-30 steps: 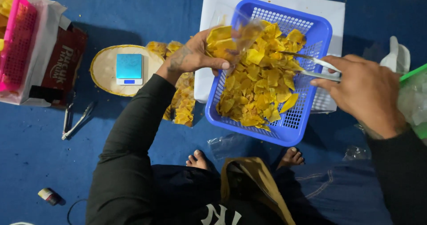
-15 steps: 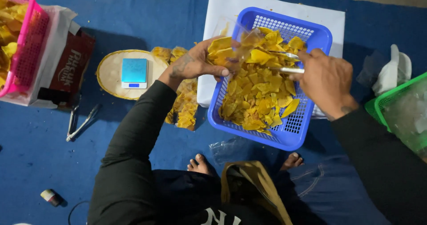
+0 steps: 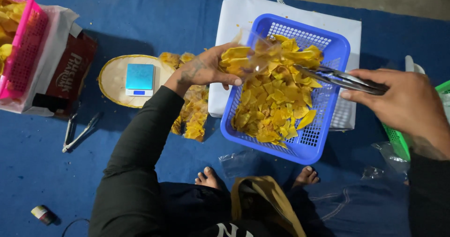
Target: Packaging banana chips into small plastic bags using tongs and weighing them on a digital scale
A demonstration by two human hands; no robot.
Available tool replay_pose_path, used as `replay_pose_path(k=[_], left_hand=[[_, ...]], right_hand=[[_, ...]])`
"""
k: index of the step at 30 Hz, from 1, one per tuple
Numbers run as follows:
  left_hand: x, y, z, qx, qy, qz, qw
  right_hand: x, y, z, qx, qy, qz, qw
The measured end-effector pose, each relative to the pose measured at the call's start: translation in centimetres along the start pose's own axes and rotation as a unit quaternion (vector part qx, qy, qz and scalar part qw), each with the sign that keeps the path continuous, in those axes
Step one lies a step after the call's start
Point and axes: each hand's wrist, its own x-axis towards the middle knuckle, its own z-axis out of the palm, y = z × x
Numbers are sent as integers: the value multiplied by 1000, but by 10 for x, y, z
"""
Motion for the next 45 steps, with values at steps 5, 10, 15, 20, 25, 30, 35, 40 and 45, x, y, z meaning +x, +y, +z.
replay_pose_path(k=[5, 10, 15, 20, 25, 30, 35, 40, 45], left_hand=[[4, 22, 4, 53, -21, -85, 995], [3, 50, 15, 147, -35, -169, 974], [8, 65, 27, 240, -75, -180, 951], [16, 58, 31, 231, -92, -204, 947], [21, 45, 31, 251, -125, -148, 949], [22, 47, 35, 260, -118, -142, 948], [24, 31, 35, 219, -138, -91, 962], [26, 24, 37, 289, -140, -82, 943], [30, 18, 48, 320, -156, -85, 930]], right_hand=[[-14, 22, -5, 68, 42, -31, 996], [-21, 47, 3, 133, 21, -45, 990], [-30, 45, 8, 199, 1, -48, 979], [-36, 51, 3, 111, -10, -32, 993], [-46, 51, -6, 100, -15, 11, 995], [-49, 66, -4, 158, 6, -10, 987], [-41, 58, -4, 43, -43, 25, 998], [-29, 55, 1, -124, -99, 38, 987], [-36, 51, 8, -220, -49, -26, 974]])
